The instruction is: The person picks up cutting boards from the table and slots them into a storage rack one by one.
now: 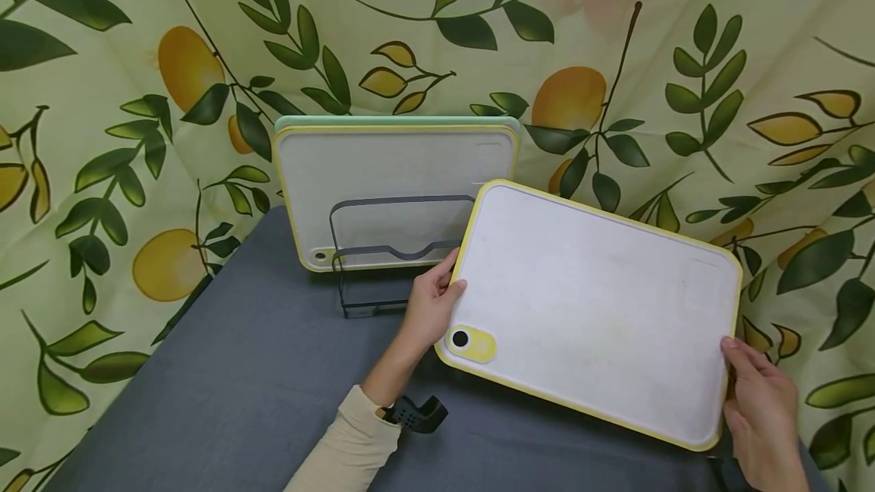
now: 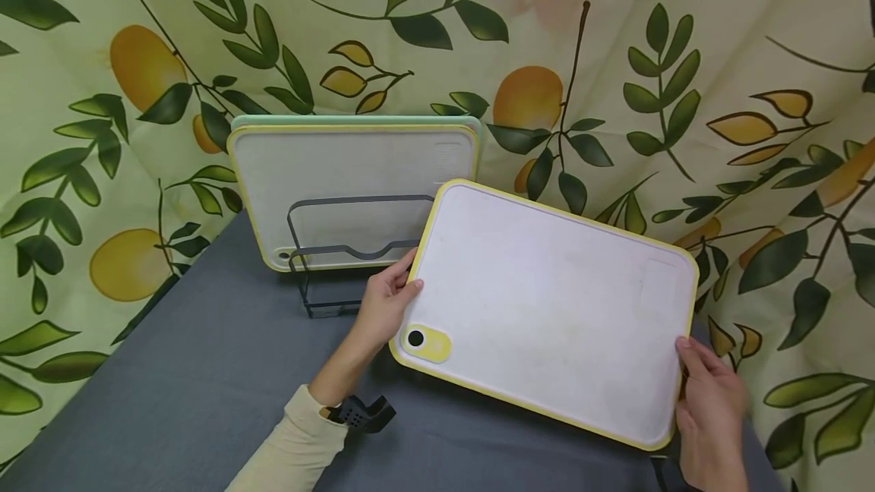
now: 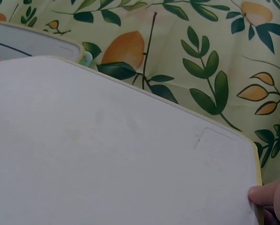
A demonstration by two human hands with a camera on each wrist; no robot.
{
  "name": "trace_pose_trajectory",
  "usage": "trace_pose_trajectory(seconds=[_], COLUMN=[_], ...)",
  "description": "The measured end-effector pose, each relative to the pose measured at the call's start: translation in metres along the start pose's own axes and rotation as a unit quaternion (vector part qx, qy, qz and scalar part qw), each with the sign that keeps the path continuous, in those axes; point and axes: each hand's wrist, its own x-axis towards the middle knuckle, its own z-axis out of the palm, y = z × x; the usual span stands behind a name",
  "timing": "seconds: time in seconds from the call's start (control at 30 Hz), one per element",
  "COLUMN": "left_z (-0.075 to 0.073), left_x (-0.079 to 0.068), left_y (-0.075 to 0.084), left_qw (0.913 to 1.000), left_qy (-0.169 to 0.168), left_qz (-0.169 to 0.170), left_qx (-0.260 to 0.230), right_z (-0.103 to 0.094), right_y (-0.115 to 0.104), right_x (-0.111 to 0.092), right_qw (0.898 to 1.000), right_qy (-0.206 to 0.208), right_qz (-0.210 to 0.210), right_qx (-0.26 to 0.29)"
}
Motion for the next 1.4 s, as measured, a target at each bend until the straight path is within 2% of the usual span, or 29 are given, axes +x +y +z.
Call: trace_pose_trajectory(seconds=[0.13,0.2,0.33,0.47,0.63,0.83,0.93,1.07,1.23,1.4], left_z=[-0.001,-0.002,-0.004,-0.007,-0.014,-0.025,-0.031,-0.037,-0.044,-0.049], left_x=[0.005,0.005,0.003,0.002,0.002,0.003,0.002,0.002,0.001,0.000], left_y=[-0.018,-0.019,-0.018,-0.015,-0.010,-0.005,-0.003,-0.001,0.002,0.004], left_qw=[0.9999,0.9998,0.9997,0.9996,0.9993,0.9987,0.9981,0.9973,0.9973,0.9975], left_qy=[0.011,0.012,0.009,0.005,0.001,-0.001,-0.005,-0.001,0.003,0.022], left_qz=[-0.002,-0.009,-0.011,-0.010,-0.010,-0.017,-0.021,-0.037,-0.042,-0.055], left_qx=[0.009,0.015,0.022,0.027,0.036,0.049,0.057,0.064,0.059,0.040], right_z=[0.002,0.002,0.003,0.003,0.003,0.006,0.009,0.013,0.013,0.015], right_y=[0.000,-0.001,-0.002,-0.002,-0.002,0.005,0.007,0.006,0.003,0.000], right_x=[-0.003,-0.005,-0.007,-0.009,-0.009,-0.008,-0.009,-0.013,-0.019,-0.023], right_qw=[0.999,0.999,0.998,0.998,0.997,0.993,0.992,0.991,0.984,0.979], right_qy=[0.010,0.007,0.002,0.002,-0.019,-0.038,-0.039,-0.060,-0.113,-0.139], right_qz=[-0.006,-0.017,-0.039,-0.040,-0.042,-0.085,-0.092,-0.091,-0.120,-0.132], right_qx=[-0.033,-0.045,-0.051,-0.057,-0.067,-0.078,-0.080,-0.076,-0.074,-0.072])
